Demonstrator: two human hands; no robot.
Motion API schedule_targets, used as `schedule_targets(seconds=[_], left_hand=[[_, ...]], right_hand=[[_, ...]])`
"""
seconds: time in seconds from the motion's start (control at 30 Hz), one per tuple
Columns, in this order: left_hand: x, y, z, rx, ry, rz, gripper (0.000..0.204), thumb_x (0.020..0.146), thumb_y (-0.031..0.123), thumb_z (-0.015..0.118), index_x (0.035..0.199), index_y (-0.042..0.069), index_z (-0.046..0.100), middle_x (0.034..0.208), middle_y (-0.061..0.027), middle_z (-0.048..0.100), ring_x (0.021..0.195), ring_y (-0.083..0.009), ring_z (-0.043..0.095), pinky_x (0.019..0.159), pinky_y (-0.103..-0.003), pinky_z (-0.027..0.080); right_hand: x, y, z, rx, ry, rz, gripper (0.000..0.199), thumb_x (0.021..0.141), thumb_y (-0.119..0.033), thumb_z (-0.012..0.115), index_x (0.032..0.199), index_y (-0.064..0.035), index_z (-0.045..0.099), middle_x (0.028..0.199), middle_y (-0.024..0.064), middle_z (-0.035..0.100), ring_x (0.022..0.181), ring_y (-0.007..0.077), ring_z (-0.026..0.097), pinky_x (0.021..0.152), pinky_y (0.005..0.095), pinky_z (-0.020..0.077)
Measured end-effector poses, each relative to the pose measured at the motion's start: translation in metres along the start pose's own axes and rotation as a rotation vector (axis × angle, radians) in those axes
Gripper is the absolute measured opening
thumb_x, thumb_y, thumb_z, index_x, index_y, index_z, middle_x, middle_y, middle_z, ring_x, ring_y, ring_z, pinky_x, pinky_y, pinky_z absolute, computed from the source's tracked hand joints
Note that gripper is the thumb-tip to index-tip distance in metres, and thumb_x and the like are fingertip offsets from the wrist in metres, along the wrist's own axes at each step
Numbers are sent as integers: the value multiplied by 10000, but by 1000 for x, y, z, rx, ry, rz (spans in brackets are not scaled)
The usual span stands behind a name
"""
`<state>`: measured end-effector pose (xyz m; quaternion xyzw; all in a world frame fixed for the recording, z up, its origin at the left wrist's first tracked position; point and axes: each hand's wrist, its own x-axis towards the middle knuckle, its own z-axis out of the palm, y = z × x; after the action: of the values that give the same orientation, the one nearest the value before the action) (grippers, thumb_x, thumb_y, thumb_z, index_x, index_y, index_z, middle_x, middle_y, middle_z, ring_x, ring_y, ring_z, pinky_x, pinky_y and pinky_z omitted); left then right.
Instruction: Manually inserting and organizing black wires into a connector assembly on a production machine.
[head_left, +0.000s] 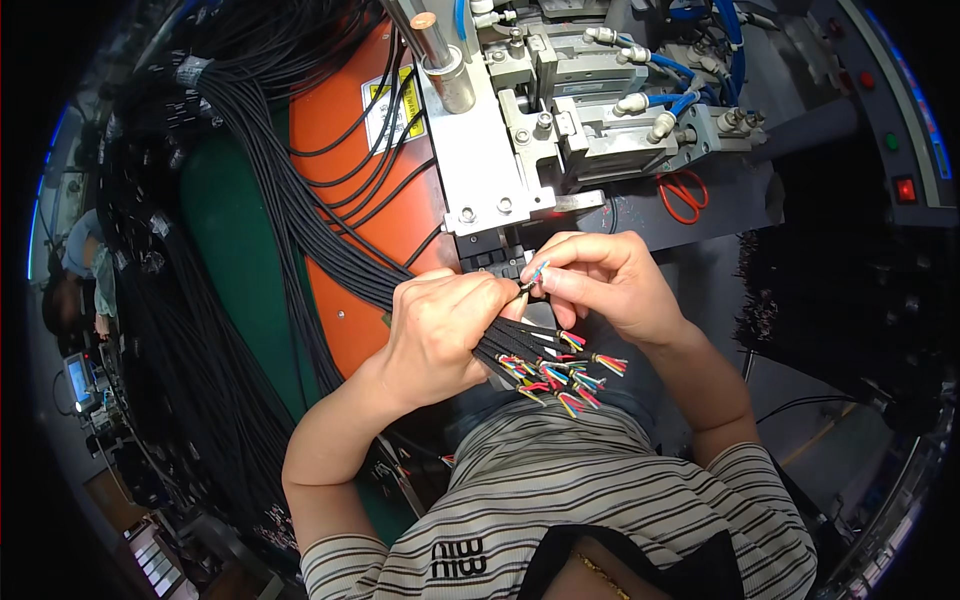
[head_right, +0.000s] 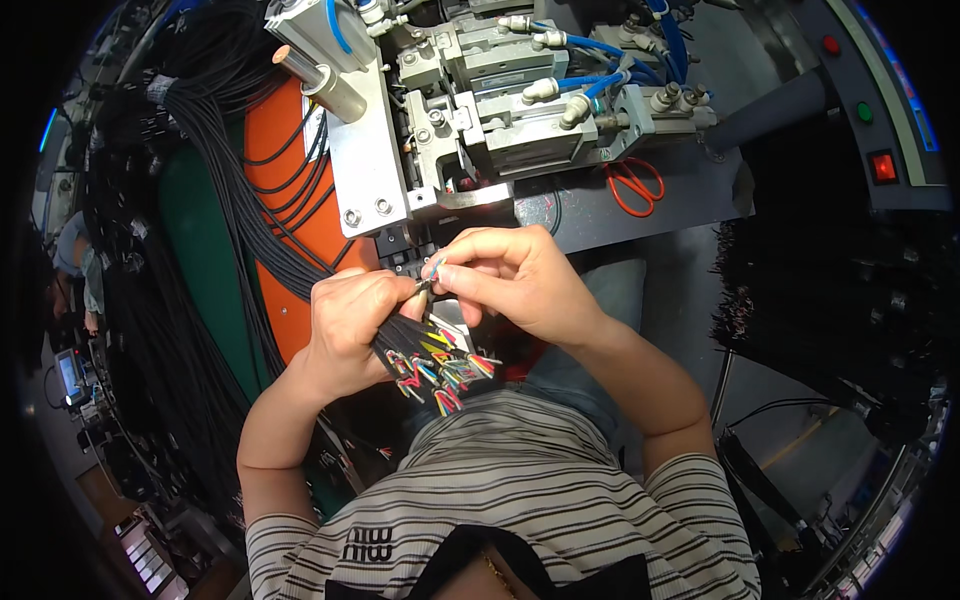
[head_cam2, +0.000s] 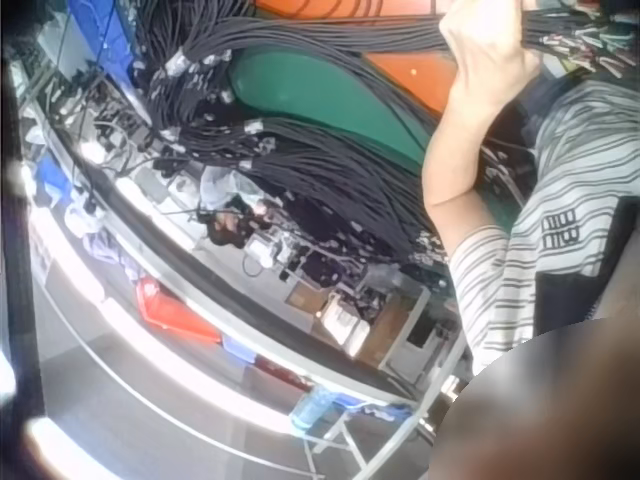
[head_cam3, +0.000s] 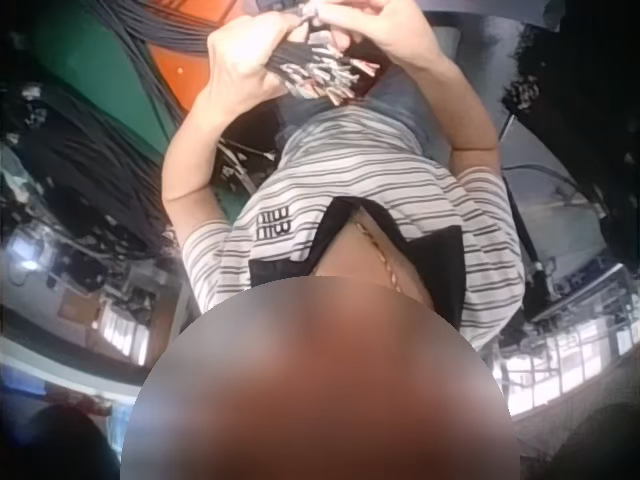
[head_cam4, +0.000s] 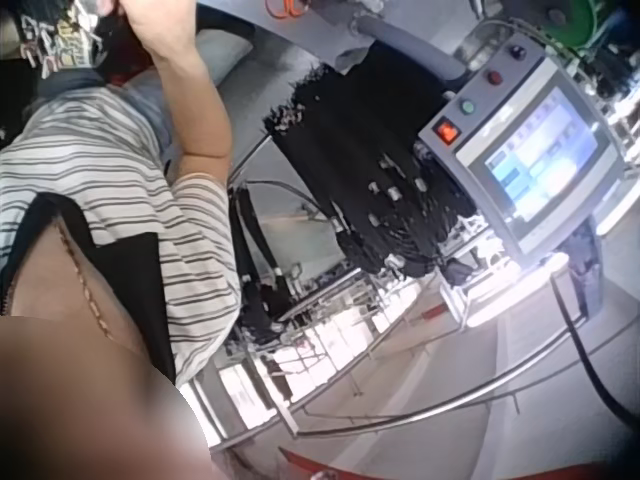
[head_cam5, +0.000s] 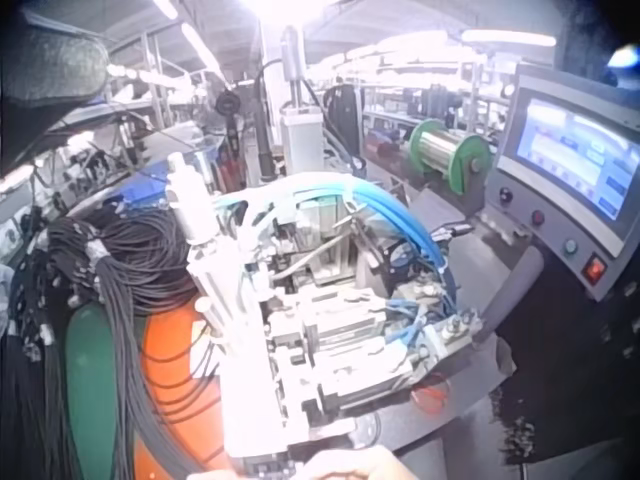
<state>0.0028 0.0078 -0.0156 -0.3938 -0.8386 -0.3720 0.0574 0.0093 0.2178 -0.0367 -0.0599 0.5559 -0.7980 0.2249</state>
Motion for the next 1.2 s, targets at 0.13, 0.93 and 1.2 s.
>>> schedule_targets(seconds=[0.13,0.93,1.2], left_hand=[[-1,2,3,69,19,-7,199,694,106,730,793,52,566,670,-35,569,565,-206,590,489,-318,385],[-4,7,-4,97,-67,-138,613,488,-43,691,1099,-52,633,910,-118,578,743,-284,608,593,-366,503],[-4,5,-1,122,-59,-120,599,497,-56,685,1093,-55,632,905,-126,574,756,-289,605,608,-374,500]], right_hand=[[0,-2,3,-443,71,-239,59,873,0,630,890,29,678,846,80,641,578,106,573,509,255,444],[0,7,3,-1115,213,-515,49,805,-3,670,814,-5,622,787,99,609,579,255,607,508,340,472],[0,11,4,-1142,249,-551,59,816,1,674,830,-3,617,796,92,614,585,249,613,509,336,480]])
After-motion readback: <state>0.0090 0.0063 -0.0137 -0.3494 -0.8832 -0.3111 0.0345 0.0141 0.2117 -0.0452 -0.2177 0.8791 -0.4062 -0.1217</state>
